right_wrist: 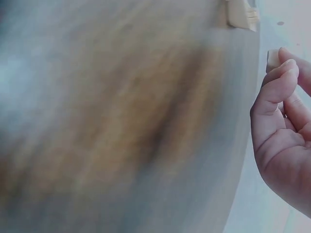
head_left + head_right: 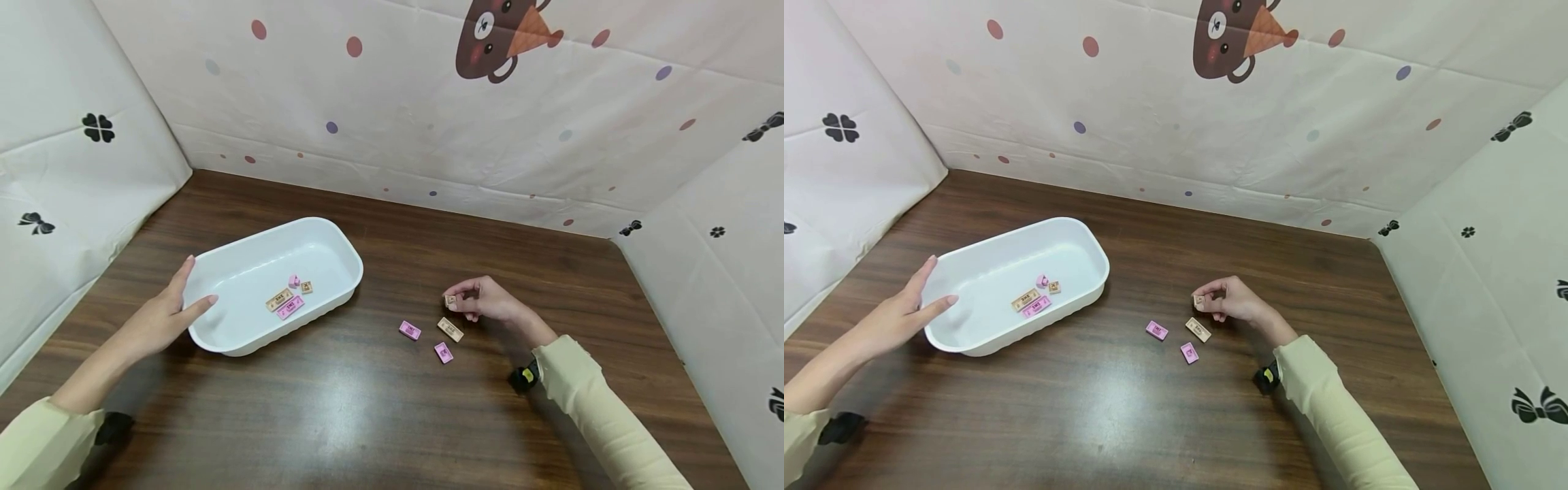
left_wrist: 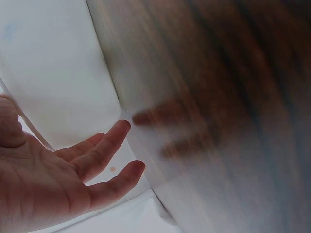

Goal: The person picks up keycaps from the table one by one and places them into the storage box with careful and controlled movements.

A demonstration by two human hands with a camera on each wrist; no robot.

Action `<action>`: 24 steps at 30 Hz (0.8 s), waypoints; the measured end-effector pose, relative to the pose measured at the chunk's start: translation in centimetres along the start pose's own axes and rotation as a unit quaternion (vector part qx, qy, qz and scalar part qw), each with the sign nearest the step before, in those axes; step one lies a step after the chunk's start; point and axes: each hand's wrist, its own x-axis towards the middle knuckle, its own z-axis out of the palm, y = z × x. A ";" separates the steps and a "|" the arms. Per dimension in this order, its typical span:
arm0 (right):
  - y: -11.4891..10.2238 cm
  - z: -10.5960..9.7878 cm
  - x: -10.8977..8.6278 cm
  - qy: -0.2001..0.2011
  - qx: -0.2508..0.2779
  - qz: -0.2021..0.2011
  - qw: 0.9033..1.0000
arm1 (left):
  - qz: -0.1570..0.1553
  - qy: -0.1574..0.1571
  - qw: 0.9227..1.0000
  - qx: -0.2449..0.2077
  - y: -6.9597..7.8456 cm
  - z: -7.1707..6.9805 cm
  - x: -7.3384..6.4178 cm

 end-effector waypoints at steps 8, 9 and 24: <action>-1.3 -0.4 0.1 0.001 -0.003 -0.010 1.000 | 0.001 0.003 1.000 0.001 0.0 0.0 -0.1; -1.4 -0.4 0.1 0.000 -0.004 -0.009 1.000 | 0.001 0.003 1.000 0.002 0.0 0.0 -0.1; -3.9 -0.2 0.8 0.000 -0.023 -0.032 0.999 | -0.001 0.000 1.000 -0.002 0.0 -0.1 -0.1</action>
